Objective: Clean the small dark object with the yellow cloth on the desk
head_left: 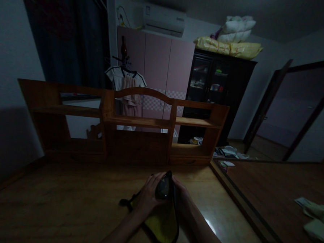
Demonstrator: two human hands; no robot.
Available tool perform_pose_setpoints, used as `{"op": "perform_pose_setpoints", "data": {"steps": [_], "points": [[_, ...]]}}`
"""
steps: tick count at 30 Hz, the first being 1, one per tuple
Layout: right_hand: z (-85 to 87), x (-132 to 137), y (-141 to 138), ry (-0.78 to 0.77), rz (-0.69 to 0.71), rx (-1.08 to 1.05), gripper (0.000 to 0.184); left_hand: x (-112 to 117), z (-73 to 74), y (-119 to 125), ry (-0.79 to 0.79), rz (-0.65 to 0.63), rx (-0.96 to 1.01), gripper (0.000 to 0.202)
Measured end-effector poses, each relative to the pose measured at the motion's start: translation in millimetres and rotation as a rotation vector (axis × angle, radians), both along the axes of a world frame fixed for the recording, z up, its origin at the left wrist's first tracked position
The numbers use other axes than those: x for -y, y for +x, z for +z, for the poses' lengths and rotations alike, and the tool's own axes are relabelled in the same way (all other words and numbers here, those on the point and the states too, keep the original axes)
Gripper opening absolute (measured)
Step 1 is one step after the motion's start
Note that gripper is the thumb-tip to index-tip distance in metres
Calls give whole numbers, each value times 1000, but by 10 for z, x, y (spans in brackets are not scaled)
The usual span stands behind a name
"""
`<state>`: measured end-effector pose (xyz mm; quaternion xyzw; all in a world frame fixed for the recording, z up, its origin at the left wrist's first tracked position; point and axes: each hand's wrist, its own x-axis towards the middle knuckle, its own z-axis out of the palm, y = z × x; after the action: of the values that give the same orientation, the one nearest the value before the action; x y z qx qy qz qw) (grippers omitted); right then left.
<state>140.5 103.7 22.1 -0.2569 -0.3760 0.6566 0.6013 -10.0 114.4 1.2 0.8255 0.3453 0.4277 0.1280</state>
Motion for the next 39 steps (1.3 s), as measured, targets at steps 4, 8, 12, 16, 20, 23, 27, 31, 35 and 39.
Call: {"op": "perform_pose_setpoints", "data": {"steps": [4, 8, 12, 16, 20, 23, 27, 31, 35, 39], "points": [[0, 27, 10, -18, 23, 10, 25, -6, -11, 4, 15, 9, 1, 82], [-11, 18, 13, -21, 30, 5, 22, -14, -28, 16, 31, 9, 13, 81], [-48, -21, 17, -11, 22, -9, 19, -10, -32, 23, 37, 6, 30, 82], [-123, -61, 56, -7, 20, -16, 24, 19, -5, 18, 20, 6, 17, 82], [-187, -70, 105, -15, 57, -44, 28, 33, 10, 11, 5, -3, -1, 83], [-191, -64, 119, -18, 71, -57, 31, 33, 12, 8, 8, 0, -8, 85], [-181, -85, 119, -49, 93, -109, 30, 57, 27, 4, -8, 20, -22, 85], [-212, -130, 107, -139, 156, -176, 33, 87, 26, 9, -24, 85, -10, 88], [-243, -143, 92, -96, 86, -168, 25, 94, 18, 15, -18, 109, 10, 91], [-233, -143, 103, -58, 56, -124, 24, 82, 11, 11, -1, 92, 8, 89]]}}
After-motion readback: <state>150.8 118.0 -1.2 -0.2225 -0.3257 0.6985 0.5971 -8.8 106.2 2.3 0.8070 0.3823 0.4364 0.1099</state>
